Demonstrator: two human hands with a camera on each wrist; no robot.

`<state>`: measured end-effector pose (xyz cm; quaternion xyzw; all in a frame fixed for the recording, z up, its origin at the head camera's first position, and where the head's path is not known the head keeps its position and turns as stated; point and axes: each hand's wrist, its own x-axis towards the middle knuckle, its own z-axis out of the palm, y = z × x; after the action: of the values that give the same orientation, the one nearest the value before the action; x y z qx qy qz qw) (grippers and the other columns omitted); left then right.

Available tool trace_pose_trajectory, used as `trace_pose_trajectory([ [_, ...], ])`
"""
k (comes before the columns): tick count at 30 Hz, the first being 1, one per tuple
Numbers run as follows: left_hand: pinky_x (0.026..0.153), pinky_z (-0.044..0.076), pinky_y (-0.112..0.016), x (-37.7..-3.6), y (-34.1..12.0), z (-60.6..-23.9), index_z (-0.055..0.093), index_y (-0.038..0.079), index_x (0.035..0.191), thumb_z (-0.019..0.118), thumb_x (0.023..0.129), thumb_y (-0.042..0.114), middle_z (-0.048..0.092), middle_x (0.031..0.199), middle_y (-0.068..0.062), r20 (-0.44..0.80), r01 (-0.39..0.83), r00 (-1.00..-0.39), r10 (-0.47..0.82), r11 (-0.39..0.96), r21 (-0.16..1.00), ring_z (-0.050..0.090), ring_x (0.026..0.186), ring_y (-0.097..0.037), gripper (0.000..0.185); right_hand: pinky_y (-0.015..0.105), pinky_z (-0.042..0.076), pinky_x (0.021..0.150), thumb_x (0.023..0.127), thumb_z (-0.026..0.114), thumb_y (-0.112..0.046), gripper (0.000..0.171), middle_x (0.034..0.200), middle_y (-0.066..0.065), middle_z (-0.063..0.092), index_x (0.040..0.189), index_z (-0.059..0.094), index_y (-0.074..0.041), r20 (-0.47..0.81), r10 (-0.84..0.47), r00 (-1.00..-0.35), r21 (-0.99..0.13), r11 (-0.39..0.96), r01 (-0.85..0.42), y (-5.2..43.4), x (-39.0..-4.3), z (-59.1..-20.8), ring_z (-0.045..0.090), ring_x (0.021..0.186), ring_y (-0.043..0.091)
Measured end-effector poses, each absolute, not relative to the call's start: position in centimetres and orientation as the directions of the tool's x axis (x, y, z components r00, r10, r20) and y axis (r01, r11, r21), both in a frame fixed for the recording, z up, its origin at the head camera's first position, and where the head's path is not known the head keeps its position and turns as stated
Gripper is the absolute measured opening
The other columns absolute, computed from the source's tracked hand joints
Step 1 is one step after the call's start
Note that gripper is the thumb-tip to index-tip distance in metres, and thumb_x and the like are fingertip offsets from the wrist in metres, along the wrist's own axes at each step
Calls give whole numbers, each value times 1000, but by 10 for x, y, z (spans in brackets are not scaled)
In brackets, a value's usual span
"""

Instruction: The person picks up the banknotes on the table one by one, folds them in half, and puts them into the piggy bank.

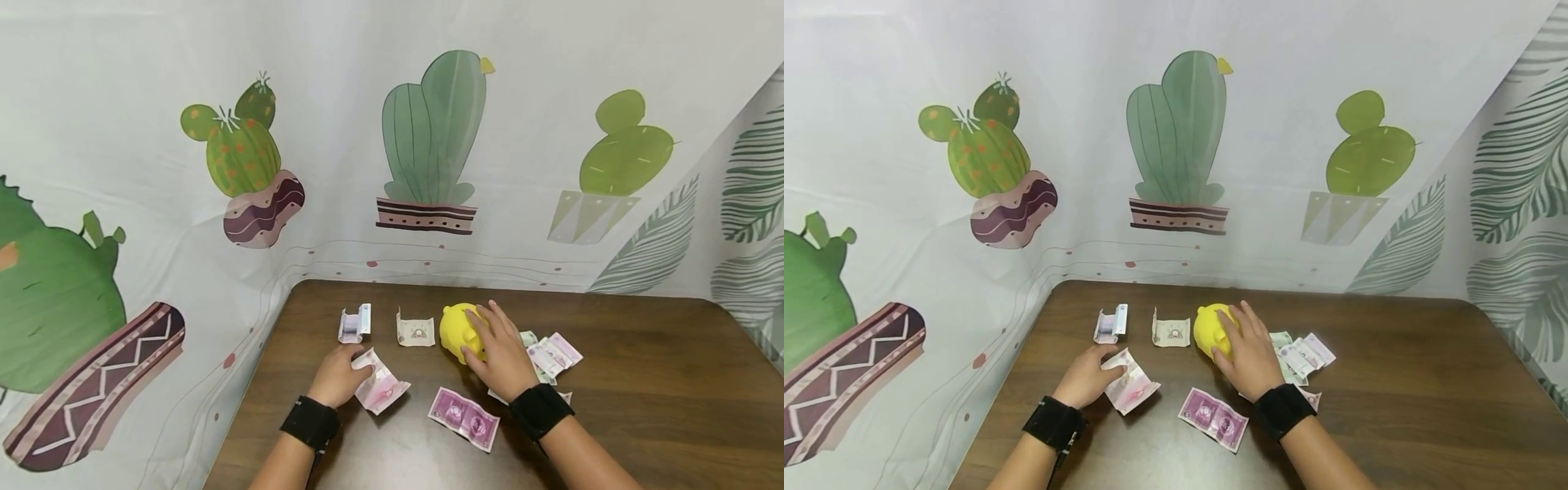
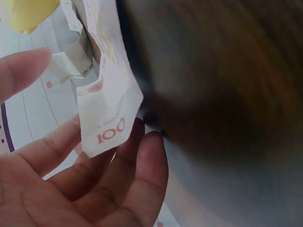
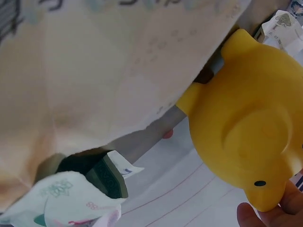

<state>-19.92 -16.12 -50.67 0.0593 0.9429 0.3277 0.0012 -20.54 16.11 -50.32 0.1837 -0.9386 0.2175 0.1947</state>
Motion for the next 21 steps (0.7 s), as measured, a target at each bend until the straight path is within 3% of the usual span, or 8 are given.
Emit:
trace_pose_trajectory([
  [10,103,48,-53,-203,-160,-506,68,0,122,73,82,19,69,125,-19,34,108,-993,110,789,604,62,120,-39,44,58,40,110,87,75,-34,62,143,20,51,138,56,-7,493,-256,-831,-308,843,-442,160,-211,-504,42,138,39],
  [21,106,46,-53,-205,-161,-509,67,-1,124,72,83,16,67,127,-20,20,99,-994,108,804,586,61,123,-40,45,56,41,107,80,82,-36,62,134,17,58,126,56,-4,496,-232,-837,-338,836,-432,160,-217,-504,50,127,38],
])
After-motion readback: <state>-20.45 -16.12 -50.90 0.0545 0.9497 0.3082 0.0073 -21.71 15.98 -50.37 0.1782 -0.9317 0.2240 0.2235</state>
